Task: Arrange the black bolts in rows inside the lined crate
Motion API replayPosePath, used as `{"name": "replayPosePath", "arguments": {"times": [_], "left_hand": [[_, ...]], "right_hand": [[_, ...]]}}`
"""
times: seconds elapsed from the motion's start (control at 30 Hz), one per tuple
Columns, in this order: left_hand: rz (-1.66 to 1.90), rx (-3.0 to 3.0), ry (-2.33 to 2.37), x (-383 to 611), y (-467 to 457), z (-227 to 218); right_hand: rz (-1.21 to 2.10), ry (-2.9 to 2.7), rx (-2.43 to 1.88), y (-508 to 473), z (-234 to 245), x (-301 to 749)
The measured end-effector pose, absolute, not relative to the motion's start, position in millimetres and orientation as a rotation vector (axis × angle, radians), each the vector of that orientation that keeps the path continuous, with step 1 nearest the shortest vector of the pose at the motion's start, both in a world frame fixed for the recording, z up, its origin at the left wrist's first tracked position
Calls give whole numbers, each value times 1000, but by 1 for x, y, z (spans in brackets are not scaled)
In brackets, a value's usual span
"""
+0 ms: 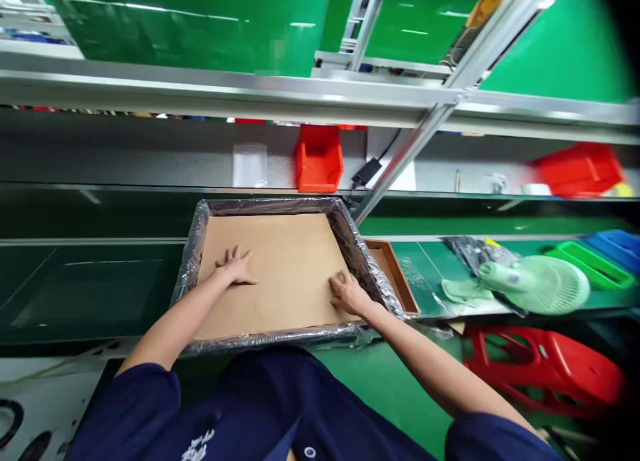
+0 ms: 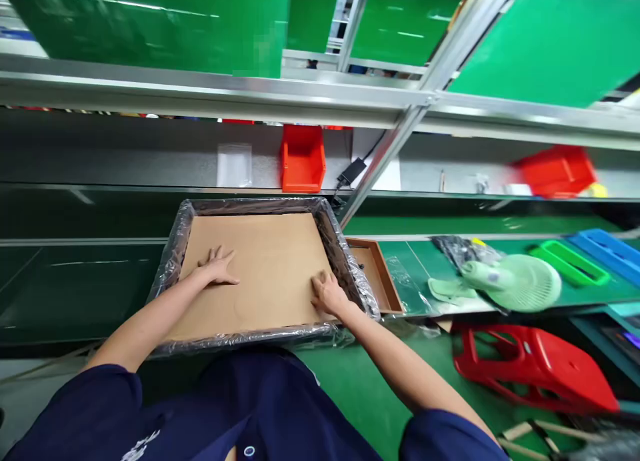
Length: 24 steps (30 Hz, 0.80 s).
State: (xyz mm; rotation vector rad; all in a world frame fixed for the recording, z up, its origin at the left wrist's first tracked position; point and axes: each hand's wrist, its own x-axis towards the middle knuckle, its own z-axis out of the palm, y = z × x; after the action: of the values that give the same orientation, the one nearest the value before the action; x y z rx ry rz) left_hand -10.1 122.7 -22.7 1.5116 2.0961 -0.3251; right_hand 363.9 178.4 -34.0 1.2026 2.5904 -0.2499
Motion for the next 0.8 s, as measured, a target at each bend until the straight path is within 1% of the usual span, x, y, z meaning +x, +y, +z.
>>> {"name": "replayPosePath", "arguments": {"times": [0.13, 0.23, 0.4, 0.5, 0.67, 0.8], "left_hand": [[-313, 1523, 2115, -12, 125, -29], [-308, 1514, 2118, -10, 125, -29], [-330, 1510, 2088, -13, 123, -31], [-302, 1540, 2098, -14, 122, -40], [-151, 1582, 2319, -2, 114, -57], [-35, 1723, 2457, 7, 106, -61]], "right_hand": [[-383, 2426, 1138, 190, -32, 340], [-402, 2333, 1148, 191, -32, 332], [-413, 2313, 1212, 185, -32, 330], [-513, 2324, 1274, 183, -33, 331], [-687, 2324, 1395, 182, -32, 332], [-770, 2336, 1432, 183, -18, 329]]}}
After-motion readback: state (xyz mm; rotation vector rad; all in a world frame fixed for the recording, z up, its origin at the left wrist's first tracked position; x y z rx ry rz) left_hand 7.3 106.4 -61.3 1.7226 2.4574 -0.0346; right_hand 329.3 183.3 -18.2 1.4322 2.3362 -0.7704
